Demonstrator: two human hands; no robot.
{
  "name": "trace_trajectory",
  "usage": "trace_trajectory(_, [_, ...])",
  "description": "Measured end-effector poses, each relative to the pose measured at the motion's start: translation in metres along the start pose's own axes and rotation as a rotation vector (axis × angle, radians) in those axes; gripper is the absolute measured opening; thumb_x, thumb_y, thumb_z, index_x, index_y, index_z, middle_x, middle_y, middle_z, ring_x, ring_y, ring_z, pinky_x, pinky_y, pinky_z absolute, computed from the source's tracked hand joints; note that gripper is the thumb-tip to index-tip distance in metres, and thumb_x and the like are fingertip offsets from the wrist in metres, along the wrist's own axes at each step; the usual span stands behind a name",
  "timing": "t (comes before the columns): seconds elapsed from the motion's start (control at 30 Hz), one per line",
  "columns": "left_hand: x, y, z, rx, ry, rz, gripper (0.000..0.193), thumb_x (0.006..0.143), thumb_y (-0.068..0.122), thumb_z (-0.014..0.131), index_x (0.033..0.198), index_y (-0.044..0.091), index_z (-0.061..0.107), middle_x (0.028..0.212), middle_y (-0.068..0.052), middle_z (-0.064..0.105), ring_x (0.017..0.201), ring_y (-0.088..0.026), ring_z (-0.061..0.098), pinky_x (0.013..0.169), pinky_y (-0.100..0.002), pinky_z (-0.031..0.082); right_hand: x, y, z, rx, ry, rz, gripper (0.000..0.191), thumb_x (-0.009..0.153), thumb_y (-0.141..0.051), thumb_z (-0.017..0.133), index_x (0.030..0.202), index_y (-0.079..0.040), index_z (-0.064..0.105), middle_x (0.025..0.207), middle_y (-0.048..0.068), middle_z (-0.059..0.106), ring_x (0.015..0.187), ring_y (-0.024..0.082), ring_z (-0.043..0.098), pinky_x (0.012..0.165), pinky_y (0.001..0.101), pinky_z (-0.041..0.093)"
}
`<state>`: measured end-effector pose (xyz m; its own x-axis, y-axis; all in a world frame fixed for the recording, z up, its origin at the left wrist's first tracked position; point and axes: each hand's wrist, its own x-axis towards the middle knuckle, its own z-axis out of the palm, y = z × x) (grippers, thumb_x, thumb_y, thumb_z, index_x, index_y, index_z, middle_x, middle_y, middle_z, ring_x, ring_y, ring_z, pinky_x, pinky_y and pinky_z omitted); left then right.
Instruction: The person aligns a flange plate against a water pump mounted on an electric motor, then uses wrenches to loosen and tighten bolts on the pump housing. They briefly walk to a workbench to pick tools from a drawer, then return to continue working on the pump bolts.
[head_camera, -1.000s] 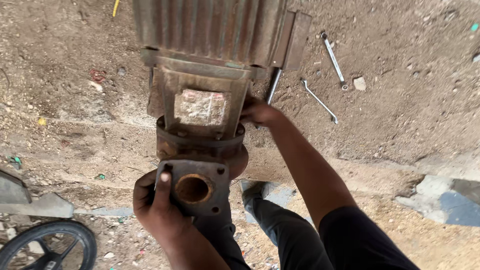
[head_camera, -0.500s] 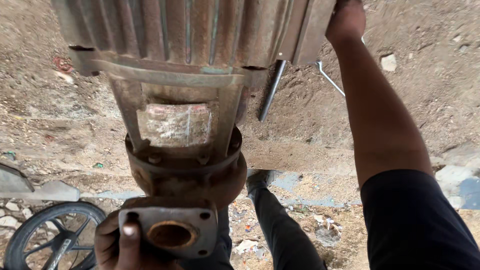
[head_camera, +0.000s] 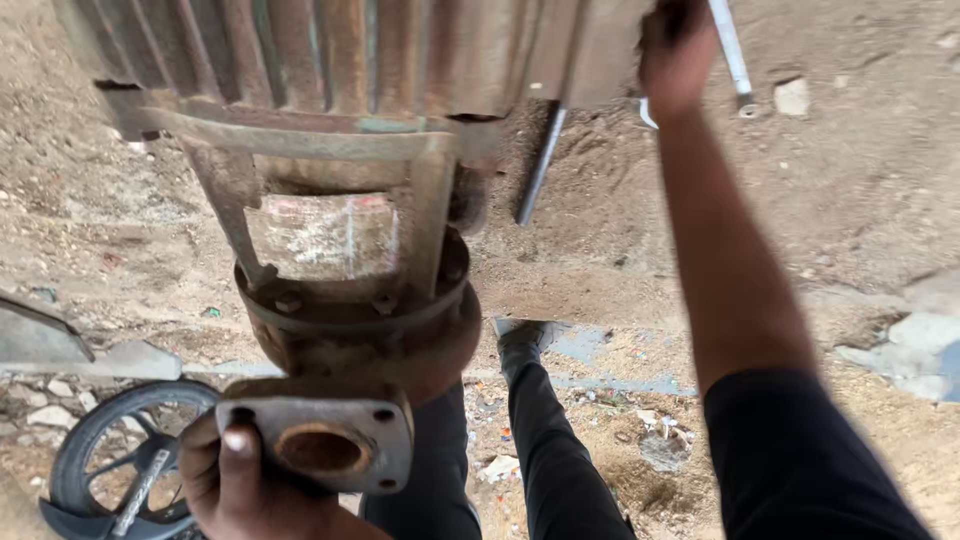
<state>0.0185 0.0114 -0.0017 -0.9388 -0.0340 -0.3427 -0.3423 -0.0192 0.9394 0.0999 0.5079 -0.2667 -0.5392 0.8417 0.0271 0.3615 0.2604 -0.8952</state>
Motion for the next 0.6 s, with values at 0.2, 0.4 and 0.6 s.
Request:
trace_trajectory(0.2, [0.015, -0.007, 0.018, -0.091, 0.123, -0.142, 0.014, 0.09, 0.008, 0.07, 0.104, 0.006, 0.069, 0.104, -0.007, 0.072, 0.099, -0.021, 0.068, 0.089, -0.037, 0.059, -0.181, -0.122, -0.054, 0.546, -0.07, 0.359, 0.012, 0.108, -0.007, 0.061, 0.114, 0.003, 0.065, 0.09, 0.006, 0.063, 0.081, 0.015, 0.063, 0.073, 0.0313, 0.054])
trace_trajectory(0.4, [0.023, -0.014, 0.027, -0.137, 0.017, 0.054, 0.009, 0.09, 0.0, 0.078, 0.091, 0.005, 0.071, 0.091, -0.003, 0.067, 0.086, -0.013, 0.058, 0.08, -0.029, 0.052, -0.24, -0.306, -0.05, 0.653, -0.324, 0.002, 0.023, 0.101, 0.0, 0.065, 0.123, -0.005, 0.062, 0.097, 0.006, 0.061, 0.076, 0.012, 0.058, 0.064, 0.0251, 0.049])
trace_trajectory(0.6, [0.027, -0.011, 0.022, -0.203, -0.039, -0.134, 0.013, 0.088, 0.006, 0.073, 0.1, 0.002, 0.071, 0.094, -0.003, 0.07, 0.086, -0.014, 0.065, 0.078, -0.029, 0.056, -0.201, -0.402, -0.003, 0.026, -0.297, -0.463, 0.023, 0.097, -0.015, 0.071, 0.119, -0.009, 0.066, 0.094, 0.015, 0.074, 0.087, 0.034, 0.072, 0.079, 0.0488, 0.057])
